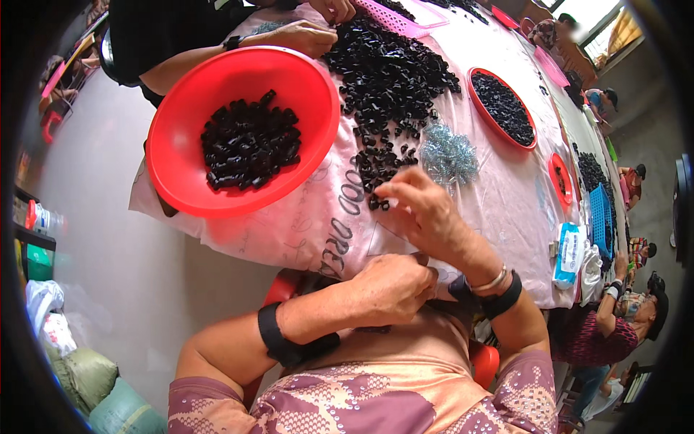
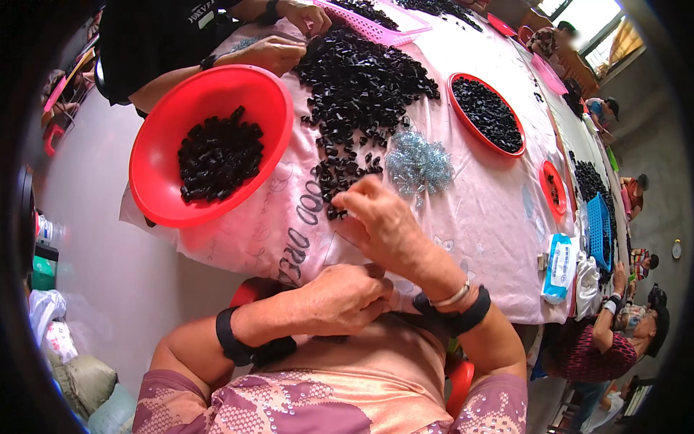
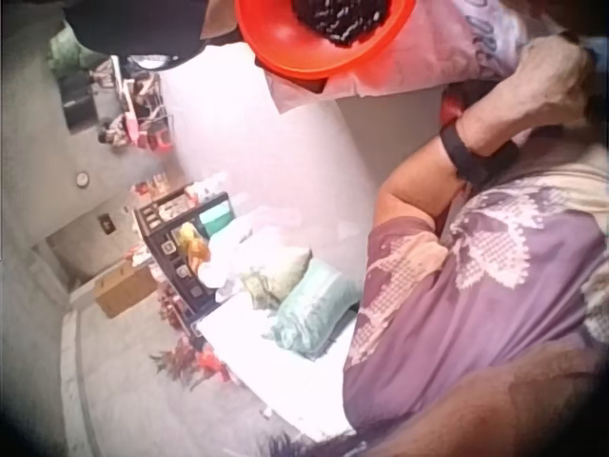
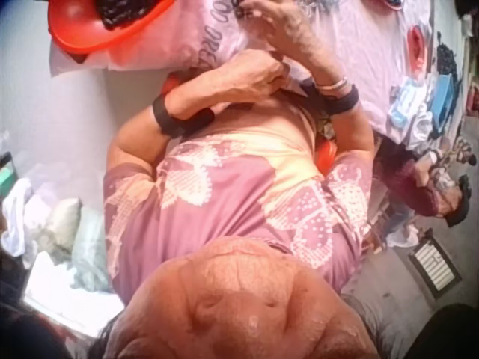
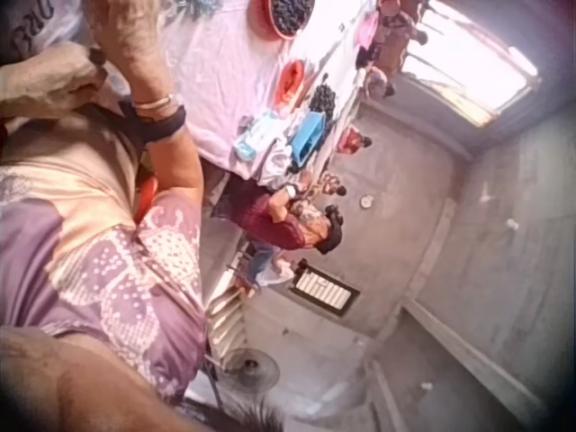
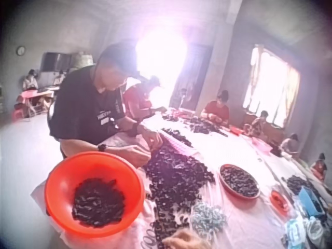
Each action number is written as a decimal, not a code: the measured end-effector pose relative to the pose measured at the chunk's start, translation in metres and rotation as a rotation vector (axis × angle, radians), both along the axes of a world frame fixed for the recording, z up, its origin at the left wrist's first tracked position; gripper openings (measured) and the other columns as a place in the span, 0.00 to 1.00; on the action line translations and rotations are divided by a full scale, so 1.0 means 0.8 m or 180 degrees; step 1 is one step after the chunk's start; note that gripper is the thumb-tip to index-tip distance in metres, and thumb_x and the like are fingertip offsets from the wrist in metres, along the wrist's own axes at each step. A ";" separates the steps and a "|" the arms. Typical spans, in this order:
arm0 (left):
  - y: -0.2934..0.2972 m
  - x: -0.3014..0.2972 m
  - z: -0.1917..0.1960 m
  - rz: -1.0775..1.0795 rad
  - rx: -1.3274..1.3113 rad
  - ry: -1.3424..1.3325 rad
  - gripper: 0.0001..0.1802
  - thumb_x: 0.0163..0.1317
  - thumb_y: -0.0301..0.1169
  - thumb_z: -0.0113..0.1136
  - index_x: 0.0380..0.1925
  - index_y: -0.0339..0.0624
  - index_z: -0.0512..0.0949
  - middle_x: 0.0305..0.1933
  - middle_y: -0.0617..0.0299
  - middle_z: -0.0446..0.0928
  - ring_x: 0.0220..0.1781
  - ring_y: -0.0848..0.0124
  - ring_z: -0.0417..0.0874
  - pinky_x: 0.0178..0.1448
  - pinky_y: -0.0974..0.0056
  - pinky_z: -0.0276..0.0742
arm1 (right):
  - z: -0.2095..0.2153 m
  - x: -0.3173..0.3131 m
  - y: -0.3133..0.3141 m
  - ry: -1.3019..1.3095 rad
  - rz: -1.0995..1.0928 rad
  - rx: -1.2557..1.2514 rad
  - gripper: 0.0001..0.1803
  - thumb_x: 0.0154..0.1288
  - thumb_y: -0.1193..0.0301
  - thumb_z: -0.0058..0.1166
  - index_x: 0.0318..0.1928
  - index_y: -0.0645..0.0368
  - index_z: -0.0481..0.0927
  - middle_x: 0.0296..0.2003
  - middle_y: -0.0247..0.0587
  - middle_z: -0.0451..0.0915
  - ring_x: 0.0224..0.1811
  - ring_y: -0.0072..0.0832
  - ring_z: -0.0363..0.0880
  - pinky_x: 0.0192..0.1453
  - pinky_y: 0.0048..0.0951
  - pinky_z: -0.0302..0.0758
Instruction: Sorting and assembling small black plastic components at a workshop table.
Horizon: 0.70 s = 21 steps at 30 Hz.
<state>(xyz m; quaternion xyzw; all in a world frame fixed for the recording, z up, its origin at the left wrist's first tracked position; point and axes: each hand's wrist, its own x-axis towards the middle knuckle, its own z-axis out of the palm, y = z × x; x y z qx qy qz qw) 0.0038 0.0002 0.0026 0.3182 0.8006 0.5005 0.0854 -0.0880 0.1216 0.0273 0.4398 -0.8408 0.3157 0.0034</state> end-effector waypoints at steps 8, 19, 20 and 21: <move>0.000 -0.001 0.001 0.0050 -0.0181 -0.0096 0.08 0.59 0.32 0.57 0.34 0.40 0.80 0.34 0.50 0.75 0.37 0.49 0.80 0.42 0.51 0.76 | 0.009 -0.021 0.021 -0.0314 -0.1006 -0.0163 0.15 0.59 0.81 0.54 0.48 0.61 0.79 0.38 0.50 0.77 0.39 0.44 0.80 0.42 0.38 0.78; 0.001 0.001 0.001 0.0010 -0.0159 -0.0165 0.08 0.60 0.32 0.57 0.34 0.40 0.79 0.36 0.50 0.75 0.38 0.48 0.80 0.42 0.50 0.75 | 0.001 -0.038 -0.024 -0.0074 -0.0463 0.0069 0.15 0.62 0.82 0.52 0.50 0.63 0.79 0.41 0.45 0.80 0.43 0.33 0.82 0.49 0.30 0.78; 0.001 0.002 0.004 0.0021 -0.0238 -0.0169 0.08 0.60 0.32 0.56 0.34 0.40 0.79 0.36 0.50 0.75 0.39 0.48 0.80 0.43 0.50 0.76 | -0.001 -0.035 -0.025 -0.0081 -0.0448 0.0080 0.15 0.62 0.82 0.52 0.50 0.63 0.79 0.41 0.45 0.80 0.43 0.33 0.82 0.49 0.30 0.78; 0.001 0.002 0.005 0.0032 -0.0317 -0.0171 0.08 0.60 0.32 0.56 0.34 0.40 0.79 0.37 0.50 0.75 0.39 0.48 0.80 0.44 0.50 0.76 | -0.001 -0.033 -0.025 -0.0387 -0.0425 -0.0237 0.12 0.62 0.81 0.52 0.46 0.63 0.80 0.38 0.48 0.80 0.41 0.39 0.82 0.46 0.33 0.78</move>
